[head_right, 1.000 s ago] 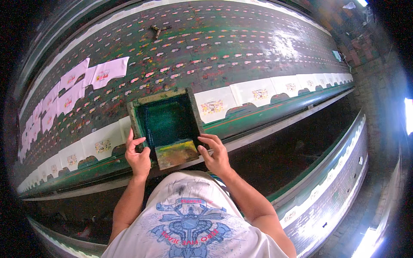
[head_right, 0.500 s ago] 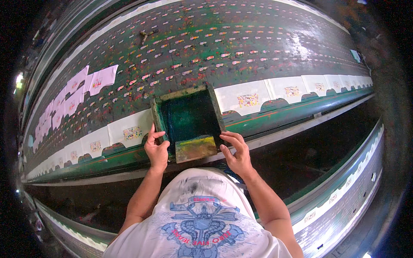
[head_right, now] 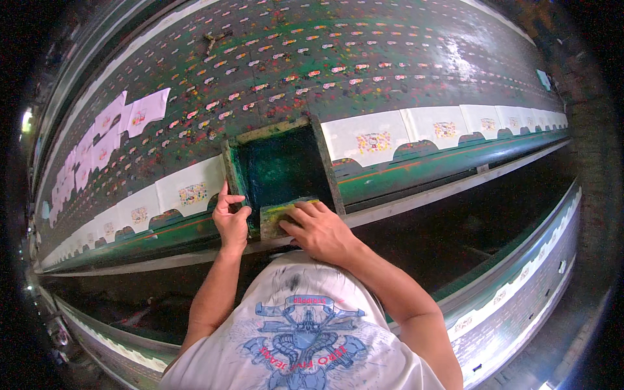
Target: The person holds a screen printing frame and repeatedly uses a squeegee to spread green ink across the mesh. The person moves the frame along a conveyor belt where printed fabric pieces are visible. The person occasionally adjusts the frame and continues the ink spreading motion.
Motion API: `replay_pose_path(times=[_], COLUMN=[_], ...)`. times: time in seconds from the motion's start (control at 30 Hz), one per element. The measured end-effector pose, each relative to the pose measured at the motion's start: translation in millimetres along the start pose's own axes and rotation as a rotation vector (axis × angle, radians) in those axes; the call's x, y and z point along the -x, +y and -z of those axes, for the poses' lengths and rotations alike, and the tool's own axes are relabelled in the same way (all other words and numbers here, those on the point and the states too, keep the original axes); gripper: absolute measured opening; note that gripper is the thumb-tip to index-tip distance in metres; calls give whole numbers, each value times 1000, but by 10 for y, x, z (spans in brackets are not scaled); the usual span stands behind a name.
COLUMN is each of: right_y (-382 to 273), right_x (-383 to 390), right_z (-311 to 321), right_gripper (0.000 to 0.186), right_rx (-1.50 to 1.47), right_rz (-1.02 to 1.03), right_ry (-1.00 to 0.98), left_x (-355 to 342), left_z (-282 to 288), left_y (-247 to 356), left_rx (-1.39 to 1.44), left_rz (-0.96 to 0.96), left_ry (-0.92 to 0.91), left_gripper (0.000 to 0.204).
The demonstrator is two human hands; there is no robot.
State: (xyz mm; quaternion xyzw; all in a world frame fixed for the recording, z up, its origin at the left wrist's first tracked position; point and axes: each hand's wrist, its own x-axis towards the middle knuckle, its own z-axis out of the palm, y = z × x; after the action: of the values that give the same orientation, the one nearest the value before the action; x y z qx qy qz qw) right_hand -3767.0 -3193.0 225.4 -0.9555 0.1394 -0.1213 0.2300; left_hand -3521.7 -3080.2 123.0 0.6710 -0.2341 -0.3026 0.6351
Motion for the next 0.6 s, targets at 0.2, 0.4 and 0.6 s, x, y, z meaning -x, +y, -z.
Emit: replay_pose_path(times=[0.2, 0.4, 0.6], right_y=[8, 390, 735], right_x=[-312, -900, -1471], right_z=[27, 348, 247], right_gripper=[35, 27, 28], right_rx=[190, 6, 147], right_rz=[9, -73, -158], right_ry=[-177, -279, -128], left_x=[-20, -31, -27], left_z=[48, 38, 46], left_y=[-73, -43, -174], left_rx=[-135, -107, -149], left_rz=[-49, -137, -181], left_ry=[-15, -19, -27], left_gripper=[21, 22, 27])
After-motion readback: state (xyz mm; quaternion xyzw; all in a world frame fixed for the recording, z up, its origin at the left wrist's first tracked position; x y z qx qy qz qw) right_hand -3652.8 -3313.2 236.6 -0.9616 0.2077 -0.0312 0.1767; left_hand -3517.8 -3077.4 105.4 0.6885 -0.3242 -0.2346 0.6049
